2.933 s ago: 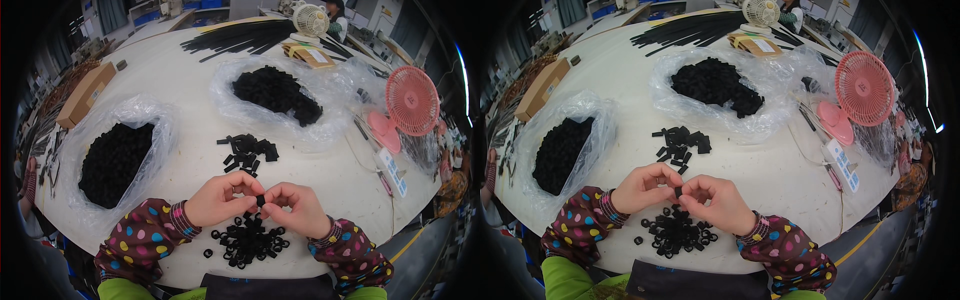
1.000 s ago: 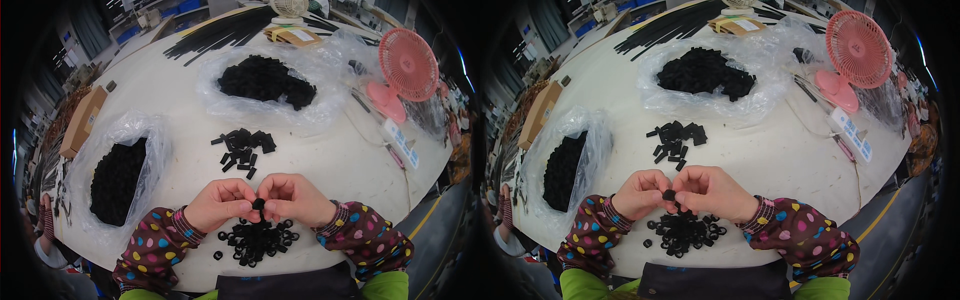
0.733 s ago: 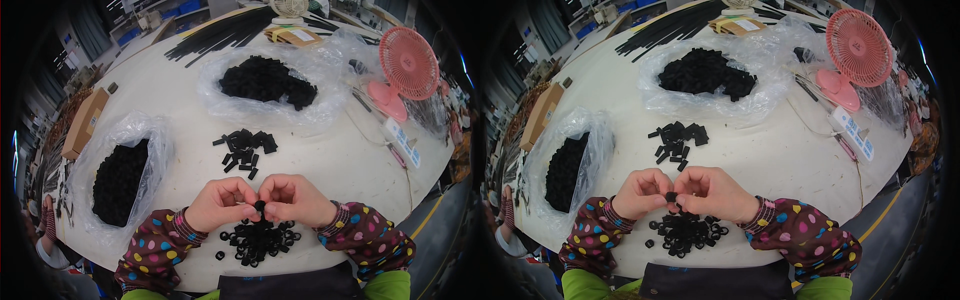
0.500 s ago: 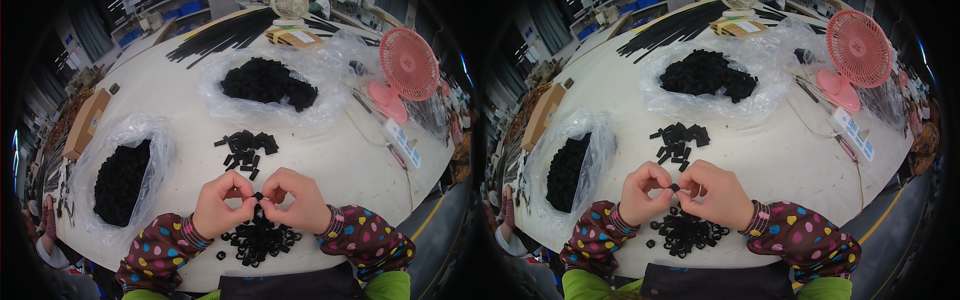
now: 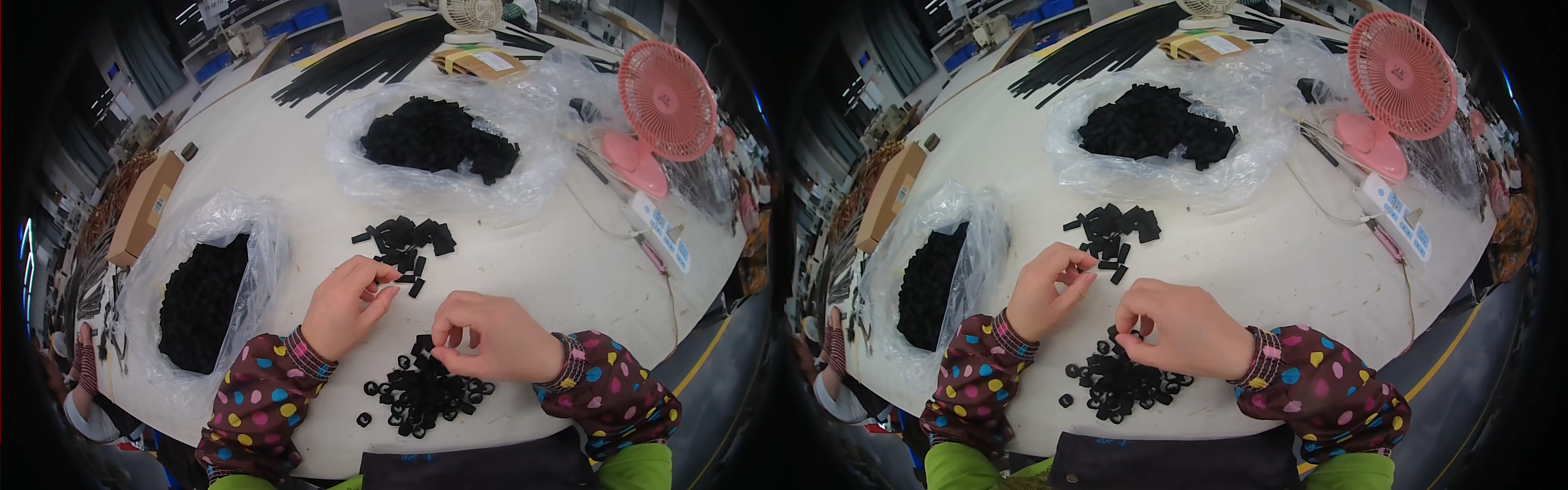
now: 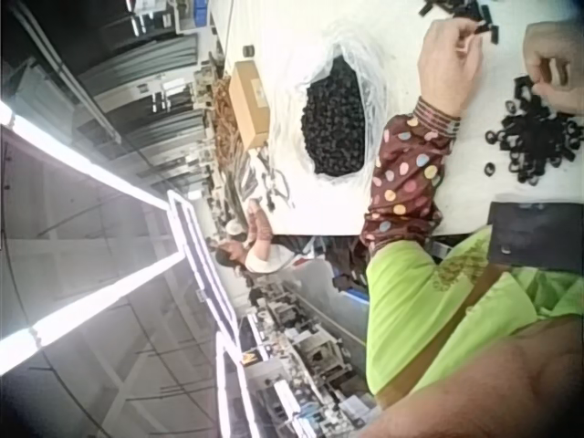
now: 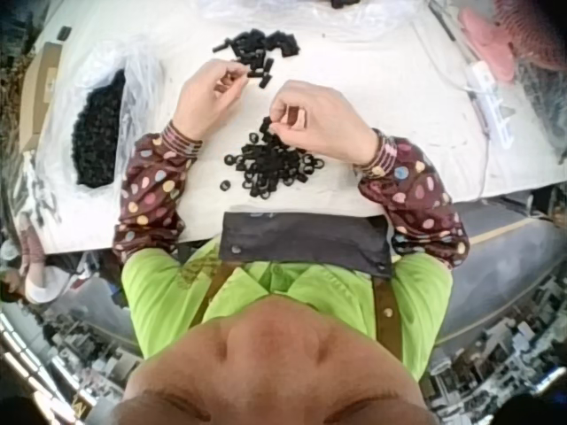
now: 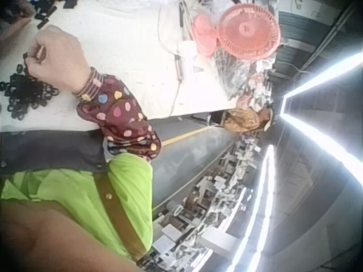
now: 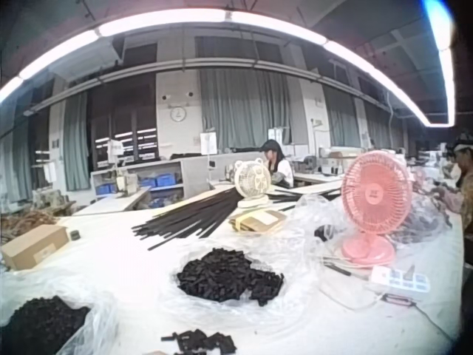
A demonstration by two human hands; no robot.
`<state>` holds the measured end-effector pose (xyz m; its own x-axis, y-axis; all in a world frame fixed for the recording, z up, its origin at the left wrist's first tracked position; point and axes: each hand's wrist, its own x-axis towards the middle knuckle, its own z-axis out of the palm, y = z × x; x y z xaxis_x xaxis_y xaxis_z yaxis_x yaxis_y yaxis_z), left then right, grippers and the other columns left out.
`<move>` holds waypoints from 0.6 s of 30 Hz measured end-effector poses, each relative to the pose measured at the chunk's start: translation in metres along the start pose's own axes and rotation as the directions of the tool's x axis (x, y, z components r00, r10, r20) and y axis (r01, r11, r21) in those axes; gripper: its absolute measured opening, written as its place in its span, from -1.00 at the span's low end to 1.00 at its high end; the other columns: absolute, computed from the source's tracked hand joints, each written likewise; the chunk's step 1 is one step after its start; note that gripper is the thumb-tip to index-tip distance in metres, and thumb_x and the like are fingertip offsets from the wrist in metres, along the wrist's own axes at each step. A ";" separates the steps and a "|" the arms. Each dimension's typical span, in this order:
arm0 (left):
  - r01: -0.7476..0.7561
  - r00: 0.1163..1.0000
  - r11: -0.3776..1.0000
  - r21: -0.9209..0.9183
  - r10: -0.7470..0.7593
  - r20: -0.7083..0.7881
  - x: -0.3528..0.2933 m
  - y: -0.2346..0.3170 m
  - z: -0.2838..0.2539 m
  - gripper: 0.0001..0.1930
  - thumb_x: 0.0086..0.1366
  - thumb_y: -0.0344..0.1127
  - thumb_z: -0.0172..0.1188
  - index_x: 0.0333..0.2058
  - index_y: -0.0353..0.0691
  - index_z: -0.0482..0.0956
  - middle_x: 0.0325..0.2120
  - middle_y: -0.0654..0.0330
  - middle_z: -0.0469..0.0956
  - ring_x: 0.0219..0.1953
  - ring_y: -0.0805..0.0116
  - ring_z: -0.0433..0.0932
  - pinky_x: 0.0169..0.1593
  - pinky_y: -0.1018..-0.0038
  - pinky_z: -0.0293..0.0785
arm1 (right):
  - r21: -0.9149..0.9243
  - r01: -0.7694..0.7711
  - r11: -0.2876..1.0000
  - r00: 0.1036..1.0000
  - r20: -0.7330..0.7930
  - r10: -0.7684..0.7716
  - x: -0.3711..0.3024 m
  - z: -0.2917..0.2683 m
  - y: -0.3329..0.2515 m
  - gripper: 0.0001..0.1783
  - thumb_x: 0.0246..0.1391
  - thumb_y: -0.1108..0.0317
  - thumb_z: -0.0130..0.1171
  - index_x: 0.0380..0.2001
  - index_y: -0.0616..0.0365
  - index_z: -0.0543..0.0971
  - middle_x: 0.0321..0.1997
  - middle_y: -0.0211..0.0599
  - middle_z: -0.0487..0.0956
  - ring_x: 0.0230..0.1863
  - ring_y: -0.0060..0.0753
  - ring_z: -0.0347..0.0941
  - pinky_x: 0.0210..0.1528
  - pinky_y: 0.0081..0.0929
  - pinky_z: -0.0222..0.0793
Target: The person folds small black straps into loops by hand and places them into a pile on the table.
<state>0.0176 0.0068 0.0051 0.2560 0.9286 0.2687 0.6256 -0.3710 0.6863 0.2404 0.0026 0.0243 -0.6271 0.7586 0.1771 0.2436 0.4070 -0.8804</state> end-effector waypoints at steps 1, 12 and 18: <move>0.000 1.000 1.000 0.001 0.000 0.001 0.000 -0.002 0.001 -0.79 0.10 -0.42 0.20 -0.24 -0.22 0.50 -0.41 0.19 0.46 -0.40 0.35 0.50 -0.31 0.50 0.50 | -0.044 0.027 0.999 0.990 0.136 -0.021 -0.002 0.000 -0.004 -0.88 -0.10 0.38 0.21 -0.50 0.07 0.44 -0.43 -0.44 0.46 -0.51 -0.51 0.45 -0.48 -0.55 0.34; -0.170 0.985 0.912 0.373 0.172 0.028 0.008 -0.009 0.015 -0.82 0.01 -0.41 0.24 -0.36 -0.18 0.50 -0.46 0.22 0.47 -0.38 0.22 0.47 -0.34 0.38 0.42 | -0.084 0.100 0.991 0.976 0.202 -0.082 0.001 0.003 0.000 -0.80 -0.05 0.28 0.28 -0.54 0.09 0.48 -0.49 -0.47 0.47 -0.62 -0.63 0.38 -0.58 -0.68 0.28; -0.050 0.998 0.972 0.231 0.042 0.039 -0.001 0.002 0.010 -0.87 -0.02 -0.39 0.24 -0.47 -0.14 0.47 -0.52 0.28 0.47 -0.46 0.32 0.48 -0.43 0.46 0.43 | -0.025 -0.132 0.991 0.989 -0.074 0.130 0.008 0.004 0.015 -0.82 -0.04 0.31 0.24 -0.43 0.15 0.50 -0.46 -0.40 0.51 -0.56 -0.60 0.43 -0.53 -0.63 0.33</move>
<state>0.0258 0.0053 -0.0009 0.3108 0.9113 0.2703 0.7652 -0.4085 0.4976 0.2357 0.0127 0.0109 -0.5335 0.8407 0.0931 0.3427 0.3155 -0.8849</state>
